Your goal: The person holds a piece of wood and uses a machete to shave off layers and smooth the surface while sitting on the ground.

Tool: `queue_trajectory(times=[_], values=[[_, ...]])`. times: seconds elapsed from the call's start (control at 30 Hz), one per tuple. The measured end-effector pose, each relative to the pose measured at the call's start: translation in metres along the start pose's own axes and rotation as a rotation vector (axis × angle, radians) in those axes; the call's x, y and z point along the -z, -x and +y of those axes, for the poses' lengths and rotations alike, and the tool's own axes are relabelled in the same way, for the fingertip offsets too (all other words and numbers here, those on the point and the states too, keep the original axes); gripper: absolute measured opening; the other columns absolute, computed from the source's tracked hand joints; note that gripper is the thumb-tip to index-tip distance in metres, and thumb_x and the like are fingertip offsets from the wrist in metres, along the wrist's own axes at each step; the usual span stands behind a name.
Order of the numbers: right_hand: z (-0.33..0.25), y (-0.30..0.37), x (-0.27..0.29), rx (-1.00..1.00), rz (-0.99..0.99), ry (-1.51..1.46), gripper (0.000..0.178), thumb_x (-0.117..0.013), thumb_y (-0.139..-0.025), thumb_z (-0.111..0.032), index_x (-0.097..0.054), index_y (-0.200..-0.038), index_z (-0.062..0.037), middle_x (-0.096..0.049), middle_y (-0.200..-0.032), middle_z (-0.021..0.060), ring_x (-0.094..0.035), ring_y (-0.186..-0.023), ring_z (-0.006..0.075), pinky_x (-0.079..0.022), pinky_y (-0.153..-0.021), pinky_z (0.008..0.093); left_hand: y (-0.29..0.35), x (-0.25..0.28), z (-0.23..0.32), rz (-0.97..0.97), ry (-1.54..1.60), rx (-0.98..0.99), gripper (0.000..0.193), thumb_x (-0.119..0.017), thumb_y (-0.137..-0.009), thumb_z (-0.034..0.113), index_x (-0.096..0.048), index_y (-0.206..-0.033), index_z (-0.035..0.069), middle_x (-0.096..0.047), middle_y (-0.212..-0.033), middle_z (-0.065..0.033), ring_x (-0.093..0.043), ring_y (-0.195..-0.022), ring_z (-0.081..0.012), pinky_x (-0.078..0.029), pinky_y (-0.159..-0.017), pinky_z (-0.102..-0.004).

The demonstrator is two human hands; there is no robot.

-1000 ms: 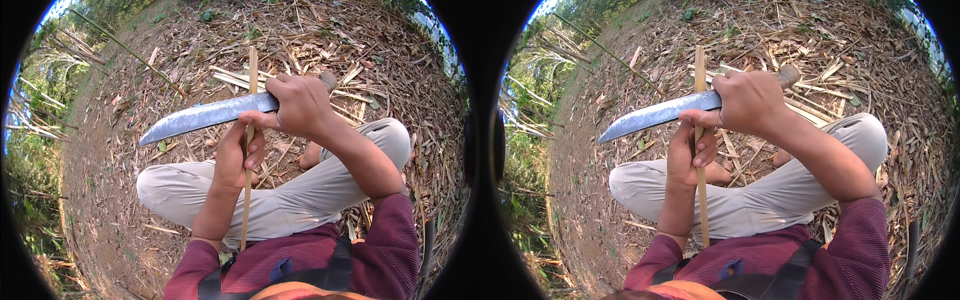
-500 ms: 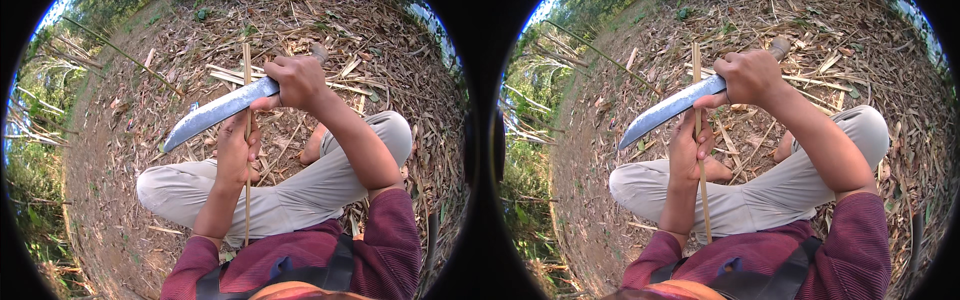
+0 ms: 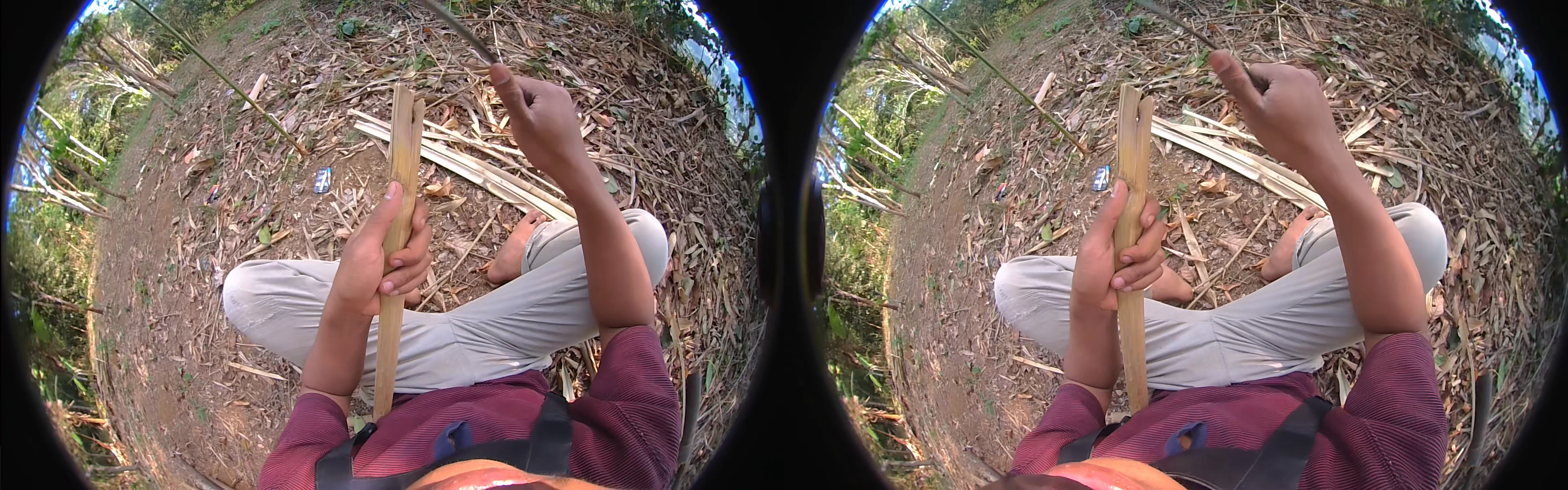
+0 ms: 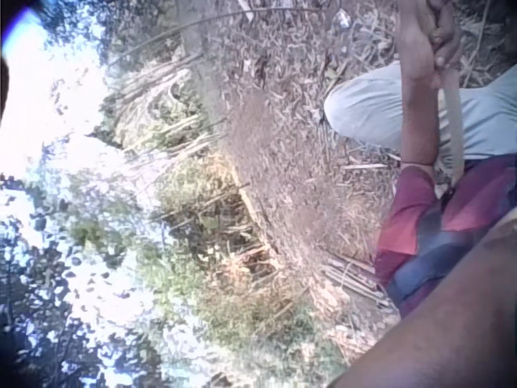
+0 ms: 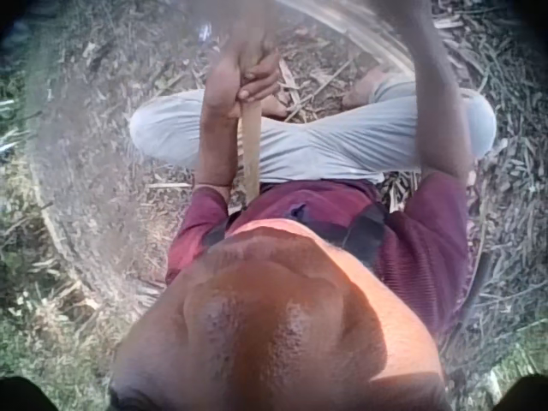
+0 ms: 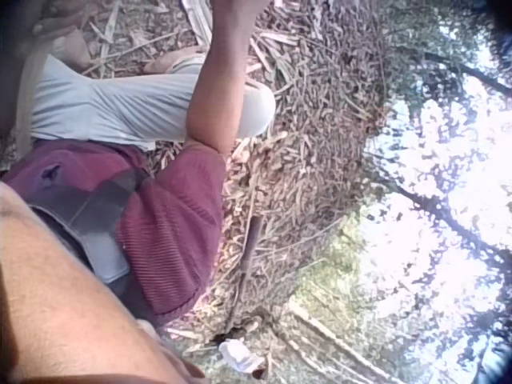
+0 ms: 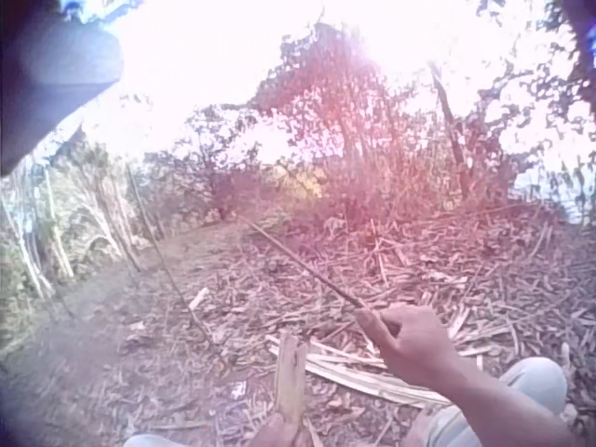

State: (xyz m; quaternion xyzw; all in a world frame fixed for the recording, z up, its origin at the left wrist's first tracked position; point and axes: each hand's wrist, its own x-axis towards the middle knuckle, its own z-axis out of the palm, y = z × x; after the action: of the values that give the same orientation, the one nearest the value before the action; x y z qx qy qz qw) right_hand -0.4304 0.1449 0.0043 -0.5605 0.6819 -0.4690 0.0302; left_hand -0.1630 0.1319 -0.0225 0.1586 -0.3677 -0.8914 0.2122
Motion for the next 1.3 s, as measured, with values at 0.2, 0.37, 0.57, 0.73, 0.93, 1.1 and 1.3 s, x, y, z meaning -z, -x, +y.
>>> queue_trajectory(times=[0.2,0.37,0.57,0.73,0.93,1.1,1.3], values=[[-0.043,0.029,-0.024,0.383,0.077,0.221,0.077,-0.063,-0.072,-0.08,-0.06,-0.061,-0.0039,-0.059,-0.055,0.0127,-0.063,-0.051,0.0293,-0.05,-0.05,0.0388,-0.017,-0.04,0.014,0.246,-0.37,-0.135,0.041,-0.035,-0.106,0.043,-0.05,-0.104,0.006,-0.051,-0.07,-0.0054,-0.039,-0.039,-0.0087,-0.031,-0.036,-0.0216],[-0.038,0.025,-0.019,0.409,0.028,0.236,0.071,-0.065,-0.075,-0.074,-0.059,-0.07,-0.0028,-0.055,-0.06,0.0109,-0.059,-0.056,0.0285,-0.045,-0.051,0.0396,-0.037,-0.052,0.029,0.253,-0.686,-0.174,0.041,-0.029,-0.107,0.035,-0.049,-0.092,0.003,-0.048,-0.07,-0.0047,-0.036,-0.043,-0.0069,-0.029,-0.036,-0.0219],[-0.024,0.022,-0.01,0.426,0.07,0.293,0.072,-0.064,-0.074,-0.076,-0.058,-0.07,-0.0038,-0.055,-0.06,0.0091,-0.06,-0.055,0.0278,-0.046,-0.05,0.0384,-0.052,-0.058,0.012,0.341,-0.71,-0.212,0.041,-0.033,-0.107,0.037,-0.042,-0.08,0.007,-0.039,-0.064,0.0,-0.031,-0.042,-0.0046,-0.023,-0.034,-0.022],[-0.016,0.024,-0.006,0.417,0.06,0.343,0.073,-0.064,-0.073,-0.077,-0.058,-0.07,-0.0046,-0.055,-0.061,0.0081,-0.06,-0.054,0.0267,-0.046,-0.048,0.0379,-0.053,-0.054,0.002,0.299,-0.721,-0.218,0.041,-0.037,-0.106,0.037,-0.044,-0.079,0.008,-0.038,-0.061,0.0015,-0.031,-0.042,-0.0044,-0.023,-0.035,-0.0231],[-0.017,0.025,-0.007,0.472,0.076,0.29,0.077,-0.06,-0.07,-0.083,-0.054,-0.065,-0.0056,-0.053,-0.061,0.0077,-0.058,-0.051,0.0275,-0.045,-0.048,0.0387,-0.049,-0.051,-0.011,0.388,-1.145,-0.455,0.038,-0.04,-0.107,0.032,-0.048,-0.081,0.005,-0.044,-0.062,0.0036,-0.036,-0.047,-0.0054,-0.028,-0.042,-0.0255],[0.0,0.01,-0.013,0.628,0.188,0.355,0.078,-0.059,-0.067,-0.086,-0.057,-0.057,-0.0086,-0.058,-0.057,0.0064,-0.061,-0.048,0.0246,-0.046,-0.043,0.0352,-0.05,-0.048,-0.014,0.429,-1.246,-0.477,0.035,-0.04,-0.107,0.031,-0.051,-0.089,0.003,-0.044,-0.064,0.0035,-0.037,-0.051,-0.0053,-0.029,-0.046,-0.0249],[0.114,-0.063,0.057,-0.253,0.191,0.269,0.09,-0.022,-0.085,-0.088,-0.044,-0.05,-0.0072,-0.039,-0.048,0.0003,-0.038,-0.043,0.0138,-0.035,-0.045,0.0324,-0.015,-0.09,-0.013,0.189,-0.806,-0.274,0.031,-0.037,-0.108,0.032,-0.05,-0.108,0.004,-0.037,-0.067,0.0056,-0.028,-0.046,0.0004,-0.023,-0.039,-0.0172]])
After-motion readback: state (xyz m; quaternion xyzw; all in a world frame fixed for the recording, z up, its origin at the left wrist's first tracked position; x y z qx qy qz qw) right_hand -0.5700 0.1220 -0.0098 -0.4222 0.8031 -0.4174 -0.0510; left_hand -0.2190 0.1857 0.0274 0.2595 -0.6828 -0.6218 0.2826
